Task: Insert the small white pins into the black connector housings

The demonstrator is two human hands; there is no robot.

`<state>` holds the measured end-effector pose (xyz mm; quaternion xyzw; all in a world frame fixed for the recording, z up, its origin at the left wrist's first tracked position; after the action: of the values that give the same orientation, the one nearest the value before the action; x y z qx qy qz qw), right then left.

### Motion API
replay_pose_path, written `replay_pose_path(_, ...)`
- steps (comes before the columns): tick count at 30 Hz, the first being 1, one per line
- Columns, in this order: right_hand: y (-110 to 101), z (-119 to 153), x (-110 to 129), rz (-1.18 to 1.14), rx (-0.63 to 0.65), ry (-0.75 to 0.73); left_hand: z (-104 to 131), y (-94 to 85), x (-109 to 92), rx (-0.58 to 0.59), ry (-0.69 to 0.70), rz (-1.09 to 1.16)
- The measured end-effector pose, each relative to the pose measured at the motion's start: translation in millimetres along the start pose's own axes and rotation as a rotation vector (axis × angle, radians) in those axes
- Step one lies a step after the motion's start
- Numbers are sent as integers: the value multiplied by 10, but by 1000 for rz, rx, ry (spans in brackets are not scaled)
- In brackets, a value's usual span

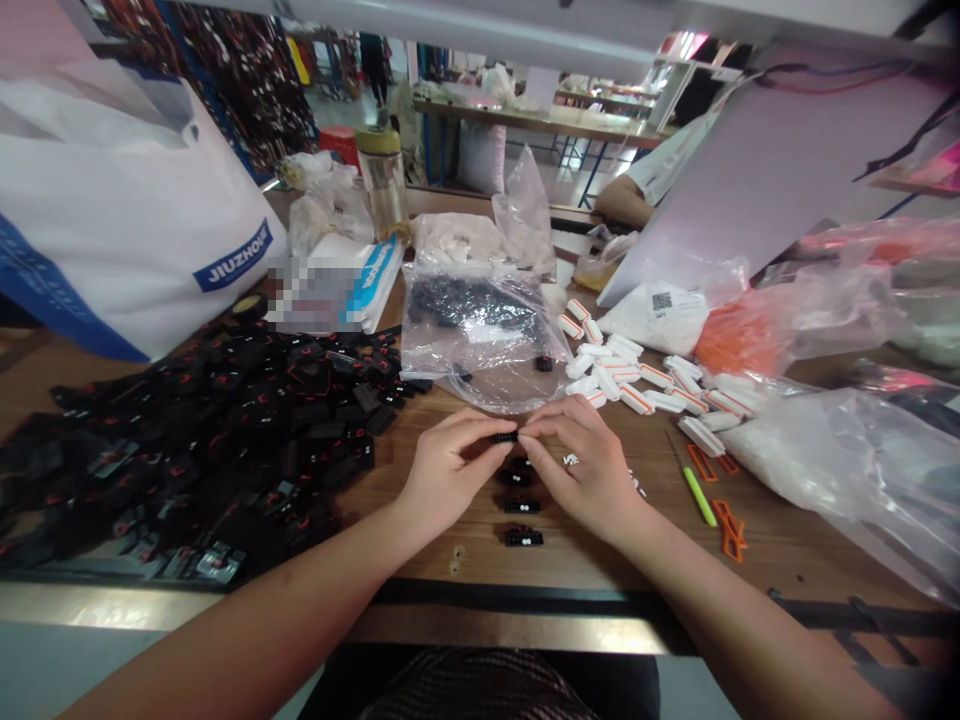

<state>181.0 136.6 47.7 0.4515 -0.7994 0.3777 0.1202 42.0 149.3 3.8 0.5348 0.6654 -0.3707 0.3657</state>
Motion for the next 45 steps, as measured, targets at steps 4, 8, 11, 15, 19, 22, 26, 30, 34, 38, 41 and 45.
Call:
replay_pose_path(4, -27, -7, 8, -19, -25, 19, 2, -1, 5, 2, -4, 12)
replay_pose_path(8, -6, -8, 1, -20, -2, 19, 3, -5, -6, -3, -3, 6)
replay_pose_path(11, 13, -4, -13, -24, 8, 15, 6, -5, -15, -8, 3, -1)
replay_pose_path(15, 37, 7, -20, -16, 18, 1, 9, -1, 4, -7, -14, 11)
replay_pose_path(19, 41, 34, 46, 7, 27, -99, 2, -2, 41, -11, -40, 9)
replay_pose_path(22, 6, 55, 67, 11, 2, -145, -2, -13, 67, -24, -57, 9)
replay_pose_path(26, 42, 82, 76, 65, 22, -173, 14, -8, 120, -10, -86, 20)
replay_pose_path(30, 106, 65, 119, 98, 94, -159, 30, -3, 190, 7, -115, 20)
replay_pose_path(34, -181, -54, -65, 38, 60, 42, 21, -26, 224, -20, -158, 39)
replay_pose_path(38, -617, 28, -629, 290, 207, 311, 5, -51, 173, -39, -142, 2)
replay_pose_path(41, -859, 292, -1019, 493, 405, 462, -1, -53, 126, -37, -120, -8)
replay_pose_path(45, -942, 575, -1176, 483, 492, 552, -3, -52, 117, -33, -102, -19)
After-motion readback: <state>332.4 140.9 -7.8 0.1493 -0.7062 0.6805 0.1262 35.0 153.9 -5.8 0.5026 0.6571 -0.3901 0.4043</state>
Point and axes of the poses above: each hand's wrist, its own z-axis away from the middle knuckle, its own y-axis out of the palm, x = y × z, the point moved 9 cm from there along -z, towards the middle knuckle, and after that the axes turned 15 degrees about -x, right-handed, at the moved point
